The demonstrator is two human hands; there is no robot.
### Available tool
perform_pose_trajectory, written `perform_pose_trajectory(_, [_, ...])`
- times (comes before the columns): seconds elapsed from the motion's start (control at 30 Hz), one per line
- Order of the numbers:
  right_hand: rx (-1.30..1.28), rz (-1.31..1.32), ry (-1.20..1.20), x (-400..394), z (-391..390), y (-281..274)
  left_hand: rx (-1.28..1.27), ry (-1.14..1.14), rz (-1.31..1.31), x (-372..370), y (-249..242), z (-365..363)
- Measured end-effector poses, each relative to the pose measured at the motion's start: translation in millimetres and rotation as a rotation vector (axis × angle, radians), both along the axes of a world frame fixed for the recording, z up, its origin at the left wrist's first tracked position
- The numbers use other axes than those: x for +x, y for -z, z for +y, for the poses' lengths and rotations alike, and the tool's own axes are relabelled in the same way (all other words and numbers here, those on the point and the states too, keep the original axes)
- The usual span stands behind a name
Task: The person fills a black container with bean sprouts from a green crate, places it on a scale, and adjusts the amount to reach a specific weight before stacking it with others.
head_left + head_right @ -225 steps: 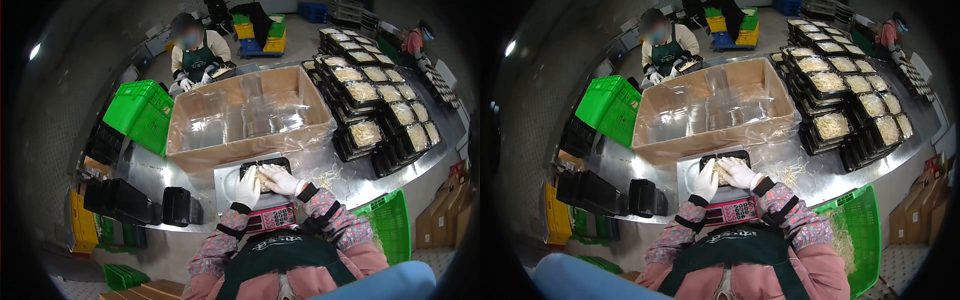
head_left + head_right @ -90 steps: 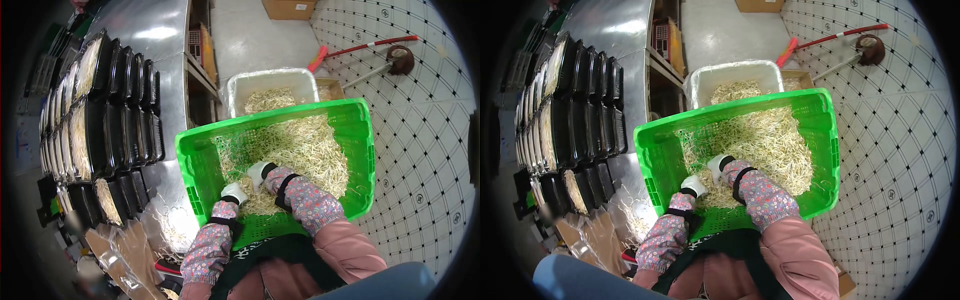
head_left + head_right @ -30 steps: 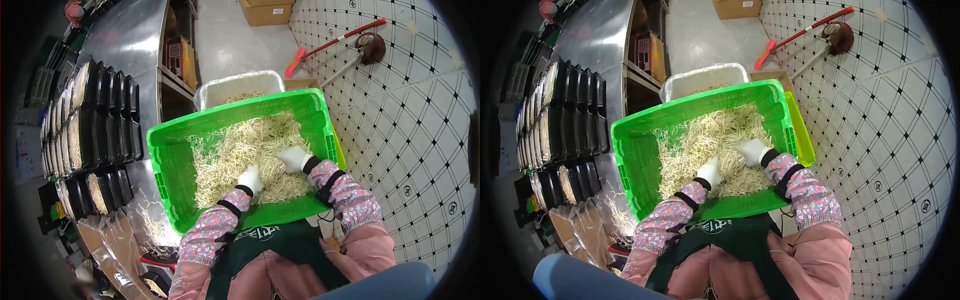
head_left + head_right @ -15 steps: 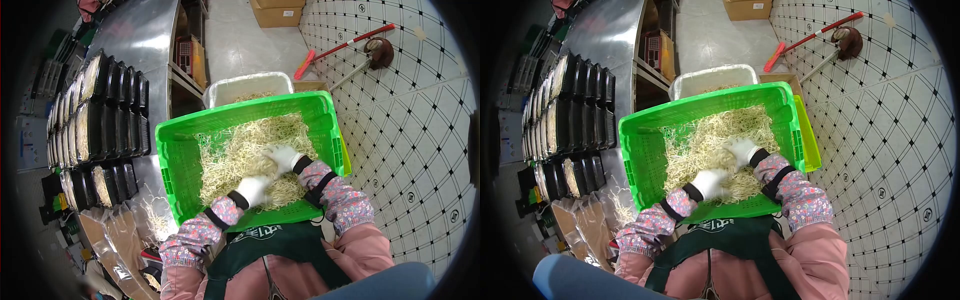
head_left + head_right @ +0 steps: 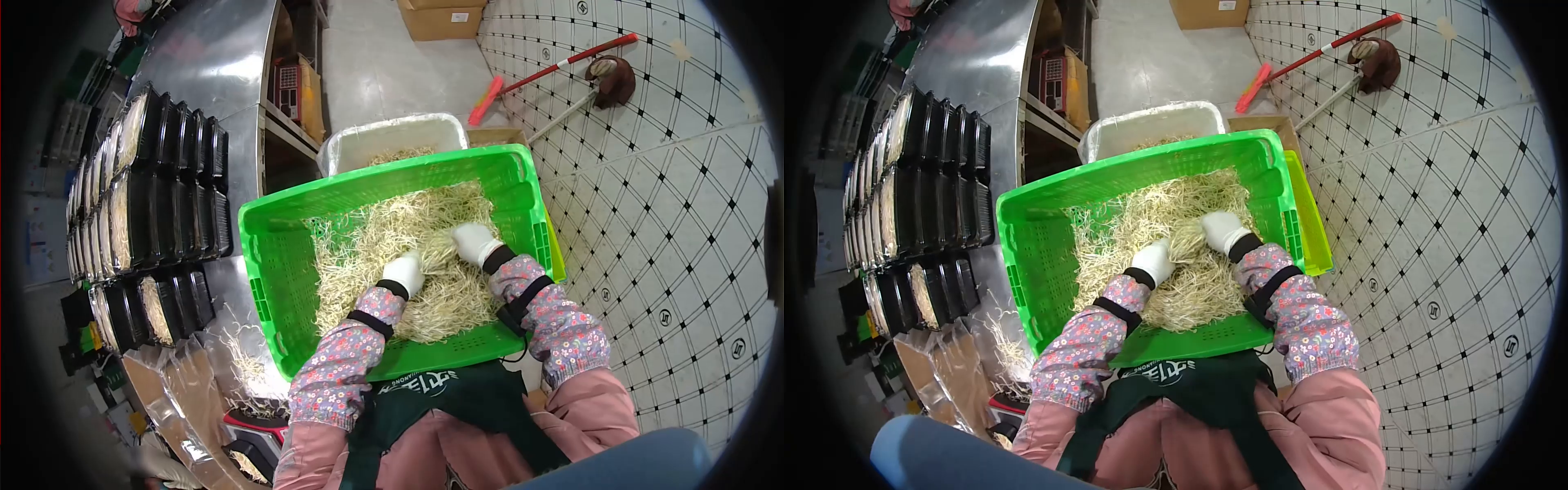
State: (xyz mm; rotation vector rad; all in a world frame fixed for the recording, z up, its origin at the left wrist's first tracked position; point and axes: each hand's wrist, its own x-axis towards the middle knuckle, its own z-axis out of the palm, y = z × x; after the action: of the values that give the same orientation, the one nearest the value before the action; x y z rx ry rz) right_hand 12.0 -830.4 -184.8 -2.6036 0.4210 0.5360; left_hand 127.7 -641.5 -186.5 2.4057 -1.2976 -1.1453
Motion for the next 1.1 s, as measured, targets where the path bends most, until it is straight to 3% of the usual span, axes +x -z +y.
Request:
perform_pose_trajectory(0.07, [-0.072, 0.031, 0.164, 12, -16, -11, 0.035, 0.041, -0.036, 4, -11, 19])
perform_pose_trajectory(0.13, [-0.080, -0.128, 0.256, 18, -31, -22, -0.095, 0.141, -0.174, 5, -17, 41])
perform_pose_trajectory(0.2, [-0.035, -0.195, 0.263, 21, -24, -24, -0.061, 0.176, -0.199, -4, -32, 45])
perform_pose_trajectory(0.27, [0.191, -0.380, 0.166, 24, -4, -6, -0.110, 0.283, -0.170, -16, -60, 37])
perform_pose_trajectory(0.3, [0.207, -0.246, 0.082, 21, 10, -1, -0.109, 0.276, -0.172, -17, -60, 41])
perform_pose_trajectory(0.33, [0.139, 0.063, -0.074, 19, 22, -6, -0.095, 0.246, -0.158, -19, -57, 47])
perform_pose_trajectory(0.4, [0.199, 0.162, -0.218, 8, 32, 2, -0.068, 0.178, -0.128, -18, -50, 59])
perform_pose_trajectory(0.5, [0.249, 0.299, -0.305, 25, 17, -3, -0.075, -0.053, 0.117, 1, -85, 81])
perform_pose_trajectory(0.63, [0.247, 0.237, -0.102, 54, 19, -4, -0.165, -0.391, 0.169, 5, -121, 113])
perform_pose_trajectory(0.73, [0.312, 0.228, -0.150, 47, 55, -12, -0.368, -0.530, 0.089, -3, -133, 150])
perform_pose_trajectory(0.8, [0.054, 0.160, -0.311, 31, 81, -37, -0.483, -0.609, -0.024, -14, -128, 179])
perform_pose_trajectory(0.87, [0.024, 0.056, -0.370, 16, 98, -48, -0.502, -0.760, 0.009, -26, -142, 196])
perform_pose_trajectory(0.9, [0.060, -0.065, -0.337, 7, 100, -41, -0.511, -0.781, -0.031, -33, -143, 203])
perform_pose_trajectory(1.0, [0.123, -0.107, -0.338, 0, 99, -33, -0.539, -0.796, -0.170, -54, -138, 216])
perform_pose_trajectory(1.1, [0.178, -0.221, -0.267, -3, 92, -32, -0.548, -0.671, -0.262, -67, -127, 213])
